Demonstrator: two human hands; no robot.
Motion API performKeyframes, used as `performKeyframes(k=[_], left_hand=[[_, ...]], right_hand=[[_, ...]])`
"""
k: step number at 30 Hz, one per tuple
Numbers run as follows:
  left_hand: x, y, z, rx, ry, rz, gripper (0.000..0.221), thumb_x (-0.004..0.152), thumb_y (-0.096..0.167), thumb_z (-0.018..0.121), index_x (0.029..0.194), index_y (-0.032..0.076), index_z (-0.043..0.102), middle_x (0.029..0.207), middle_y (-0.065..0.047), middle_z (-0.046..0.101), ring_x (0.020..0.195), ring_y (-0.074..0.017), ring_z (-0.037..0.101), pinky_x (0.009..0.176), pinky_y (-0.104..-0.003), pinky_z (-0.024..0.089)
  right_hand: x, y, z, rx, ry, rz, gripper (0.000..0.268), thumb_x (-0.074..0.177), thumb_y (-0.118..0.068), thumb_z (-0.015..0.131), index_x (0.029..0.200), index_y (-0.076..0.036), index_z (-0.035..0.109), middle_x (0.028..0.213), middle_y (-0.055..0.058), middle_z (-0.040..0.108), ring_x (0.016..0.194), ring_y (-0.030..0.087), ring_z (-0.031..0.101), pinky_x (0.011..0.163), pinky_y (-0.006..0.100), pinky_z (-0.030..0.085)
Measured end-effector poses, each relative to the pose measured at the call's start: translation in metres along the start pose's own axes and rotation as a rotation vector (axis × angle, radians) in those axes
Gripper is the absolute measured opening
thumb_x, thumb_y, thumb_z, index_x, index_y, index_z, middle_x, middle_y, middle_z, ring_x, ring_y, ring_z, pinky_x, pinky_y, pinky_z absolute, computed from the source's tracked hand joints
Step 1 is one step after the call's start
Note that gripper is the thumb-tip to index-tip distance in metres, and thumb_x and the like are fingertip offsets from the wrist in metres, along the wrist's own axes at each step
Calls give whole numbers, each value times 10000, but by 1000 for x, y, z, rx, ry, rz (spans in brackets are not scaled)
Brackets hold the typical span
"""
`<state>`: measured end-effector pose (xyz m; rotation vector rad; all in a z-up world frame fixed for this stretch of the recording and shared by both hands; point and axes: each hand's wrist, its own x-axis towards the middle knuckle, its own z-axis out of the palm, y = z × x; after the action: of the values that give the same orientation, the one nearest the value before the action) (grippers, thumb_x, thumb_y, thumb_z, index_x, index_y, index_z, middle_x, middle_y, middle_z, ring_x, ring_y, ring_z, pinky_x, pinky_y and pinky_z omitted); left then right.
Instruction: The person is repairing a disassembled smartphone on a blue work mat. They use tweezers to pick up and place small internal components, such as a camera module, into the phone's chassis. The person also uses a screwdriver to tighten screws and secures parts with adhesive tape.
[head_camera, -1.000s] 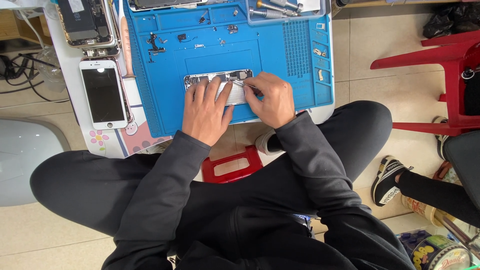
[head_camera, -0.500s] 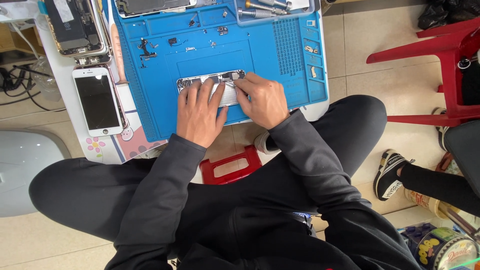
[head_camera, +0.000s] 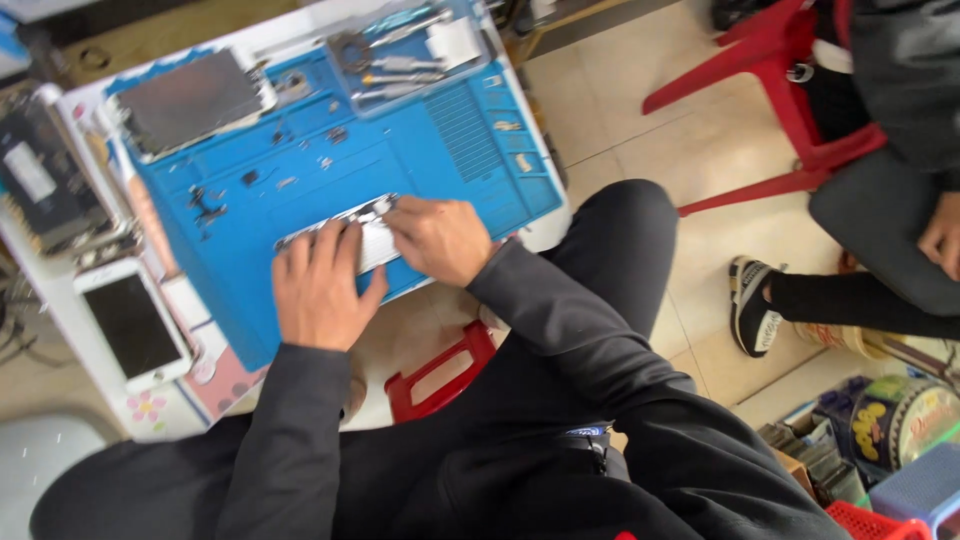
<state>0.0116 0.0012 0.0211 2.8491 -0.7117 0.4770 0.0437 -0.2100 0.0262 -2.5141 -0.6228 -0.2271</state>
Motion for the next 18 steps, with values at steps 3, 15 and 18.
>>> performKeyframes(k=[3, 15, 18], left_hand=[[-1, -1, 1, 100, 33, 52, 574, 877, 525, 665, 1336, 182, 690, 1328, 4, 614, 1135, -204, 560, 962, -409, 457], [2, -10, 11, 322, 29, 208, 538, 937, 610, 607, 1295, 219, 703, 1236, 46, 636, 1057, -136, 611, 970, -341, 514], [-3, -9, 18, 348, 25, 182, 556, 935, 613, 602, 1316, 216, 684, 1246, 41, 608, 1069, -146, 596, 995, -348, 511]], right_hand=[[-7, 6, 11, 11, 15, 37, 172, 967, -275, 563, 928, -166, 689, 864, 20, 640, 716, 336, 712, 598, 470, 587], [-16, 9, -18, 159, 32, 189, 187, 1058, -257, 561, 1165, -159, 679, 960, -8, 688, 853, 188, 746, 709, 315, 617], [-19, 5, -21, 246, 42, 217, 194, 1076, -219, 529, 1228, -164, 635, 978, 15, 674, 853, 231, 738, 710, 348, 625]])
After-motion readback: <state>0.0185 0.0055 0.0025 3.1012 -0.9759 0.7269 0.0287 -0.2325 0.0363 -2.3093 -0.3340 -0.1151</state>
